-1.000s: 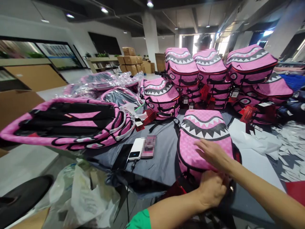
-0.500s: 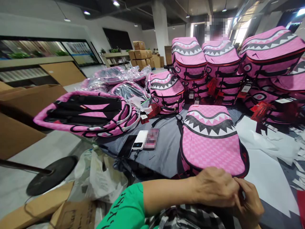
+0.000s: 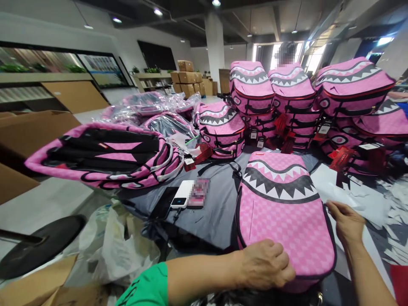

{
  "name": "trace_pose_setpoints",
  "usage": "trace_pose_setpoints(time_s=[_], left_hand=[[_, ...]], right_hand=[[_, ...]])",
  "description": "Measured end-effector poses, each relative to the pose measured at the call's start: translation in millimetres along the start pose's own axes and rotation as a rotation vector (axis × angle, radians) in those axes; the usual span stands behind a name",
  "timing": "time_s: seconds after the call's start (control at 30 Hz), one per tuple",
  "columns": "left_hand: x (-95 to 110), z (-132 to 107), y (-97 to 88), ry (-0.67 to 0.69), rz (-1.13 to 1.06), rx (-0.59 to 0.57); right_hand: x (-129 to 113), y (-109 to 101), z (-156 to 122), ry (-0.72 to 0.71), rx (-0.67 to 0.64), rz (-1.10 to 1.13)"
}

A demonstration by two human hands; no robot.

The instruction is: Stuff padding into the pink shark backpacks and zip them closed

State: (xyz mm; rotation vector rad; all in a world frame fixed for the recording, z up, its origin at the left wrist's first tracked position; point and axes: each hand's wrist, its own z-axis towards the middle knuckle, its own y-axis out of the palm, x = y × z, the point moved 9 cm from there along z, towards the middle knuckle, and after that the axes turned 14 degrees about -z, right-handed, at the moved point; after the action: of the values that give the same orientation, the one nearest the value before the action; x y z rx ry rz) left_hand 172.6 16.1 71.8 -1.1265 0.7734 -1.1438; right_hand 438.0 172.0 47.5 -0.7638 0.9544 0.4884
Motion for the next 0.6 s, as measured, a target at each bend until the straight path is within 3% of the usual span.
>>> trace_pose_setpoints(time_s=[0.1,0.17,0.23,0.33,0.4,0.47,0.53,0.6], left_hand=[[-10.8,4.2,1.6,-0.044,0.011,-0.007],[-26.4,-2.8,-6.0,-0.091,0.002,0.049],[-54.6,-26.5,-24.4,-0.215,-0.057,0.188],[-117.7,-87.1,-49.0,-0.574,-0.24,0.392],[-149.8,-113.0,-45.7,-0.747,-0.408,0.339],[-165.7,-115.3,-35.1,-0.832,-0.496,0.17],[-171.3,-103.0,-28.0,-0.872,-0.457,0.007],[-171.2,-84.9,-25.0,-0.876,-0.377,-0.088]], right_hand=[[-11.6,32.6,18.5,0.069,-0.068,0.017],[-33.1,35.3,12.3,-0.054,-0.125,-0.093],[-59.9,19.2,-15.0,-0.268,-0.095,-0.256],[-100.5,-14.9,-96.5,-0.638,0.089,-0.391],[-122.9,-15.0,-161.9,-0.915,0.044,-0.343],[-135.5,-7.9,-209.4,-1.069,0.001,-0.313],[-140.0,0.6,-228.1,-1.073,-0.007,-0.311],[-140.2,6.0,-228.5,-1.018,0.011,-0.316]])
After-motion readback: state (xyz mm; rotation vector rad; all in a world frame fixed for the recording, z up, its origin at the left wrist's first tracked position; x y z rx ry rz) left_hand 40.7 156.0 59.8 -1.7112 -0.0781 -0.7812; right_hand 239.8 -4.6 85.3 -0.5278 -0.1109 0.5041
